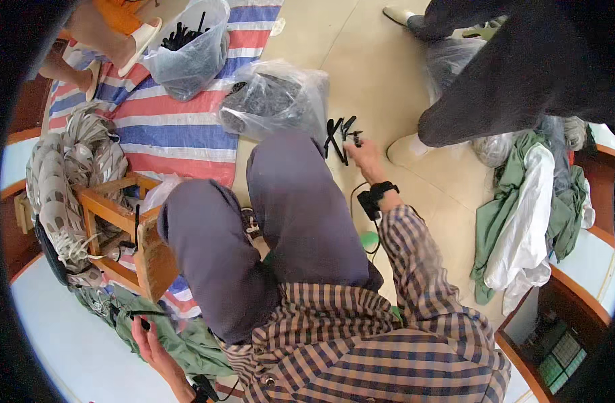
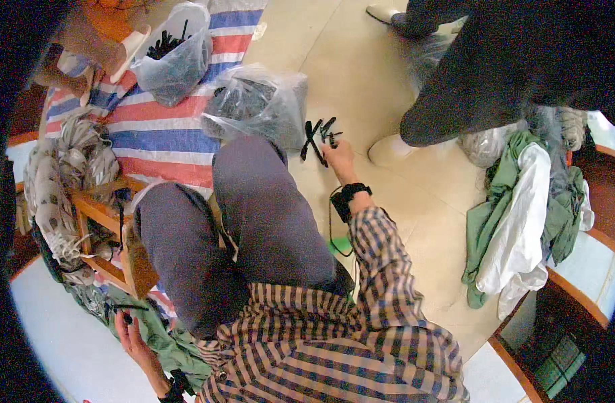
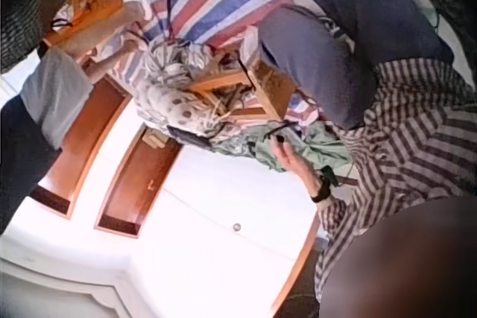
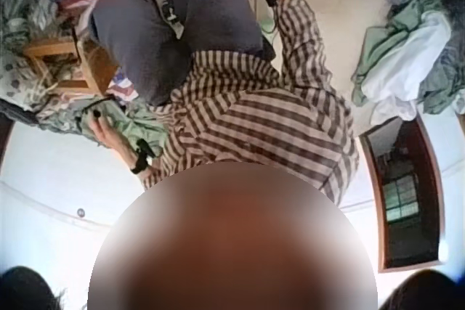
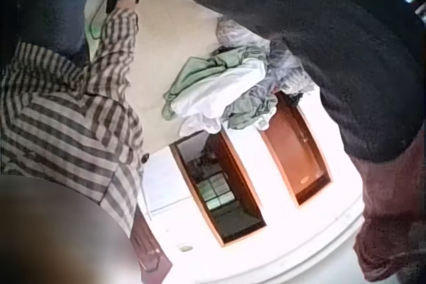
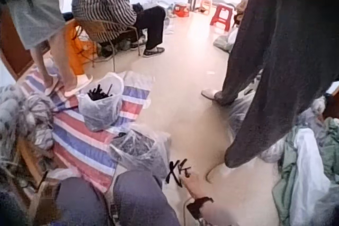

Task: The recorder is assembling small black leather or synthetic straps with metal buckles while sitting on the floor of a warehouse or factory space.

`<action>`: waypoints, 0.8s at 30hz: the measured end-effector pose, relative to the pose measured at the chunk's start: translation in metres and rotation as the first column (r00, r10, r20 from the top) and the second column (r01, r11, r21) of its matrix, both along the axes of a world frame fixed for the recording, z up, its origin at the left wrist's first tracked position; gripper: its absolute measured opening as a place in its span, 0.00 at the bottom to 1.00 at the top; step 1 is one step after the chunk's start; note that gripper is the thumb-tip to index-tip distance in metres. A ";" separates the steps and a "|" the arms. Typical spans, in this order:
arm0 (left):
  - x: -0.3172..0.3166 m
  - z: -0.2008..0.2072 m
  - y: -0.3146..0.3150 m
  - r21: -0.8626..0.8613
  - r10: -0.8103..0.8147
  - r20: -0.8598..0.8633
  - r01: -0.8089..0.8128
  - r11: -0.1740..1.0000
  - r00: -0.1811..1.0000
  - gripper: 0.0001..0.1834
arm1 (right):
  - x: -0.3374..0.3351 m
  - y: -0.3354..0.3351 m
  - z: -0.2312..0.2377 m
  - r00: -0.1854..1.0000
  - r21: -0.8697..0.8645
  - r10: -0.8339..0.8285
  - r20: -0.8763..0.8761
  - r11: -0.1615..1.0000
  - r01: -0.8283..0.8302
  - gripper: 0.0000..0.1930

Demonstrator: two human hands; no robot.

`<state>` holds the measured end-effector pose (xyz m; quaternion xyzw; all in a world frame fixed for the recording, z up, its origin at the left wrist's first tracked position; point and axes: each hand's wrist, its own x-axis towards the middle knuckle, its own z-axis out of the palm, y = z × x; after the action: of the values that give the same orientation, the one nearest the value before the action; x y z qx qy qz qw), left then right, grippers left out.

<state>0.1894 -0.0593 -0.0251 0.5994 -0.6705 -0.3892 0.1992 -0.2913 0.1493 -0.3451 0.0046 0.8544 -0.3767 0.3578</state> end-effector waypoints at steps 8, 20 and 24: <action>-0.009 0.006 0.009 0.045 0.110 0.026 -0.111 0.993 0.994 0.21 | 0.017 -0.057 -0.041 0.980 0.397 0.061 -0.187 0.918 0.018 0.37; -0.100 -0.048 -0.035 0.350 -0.056 -0.113 0.093 0.932 0.992 0.21 | 0.001 -0.048 -0.091 0.909 0.385 0.352 -0.222 0.889 -0.250 0.17; -0.120 -0.095 -0.057 0.356 -0.176 -0.320 0.290 0.888 0.931 0.22 | 0.011 -0.106 -0.029 0.939 0.198 0.303 -0.164 0.942 -0.269 0.15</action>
<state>0.0690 -0.1164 -0.1203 0.4805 -0.6103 -0.6188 0.1171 -0.2808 0.0434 -0.3737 -0.1254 0.9058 -0.2435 0.3233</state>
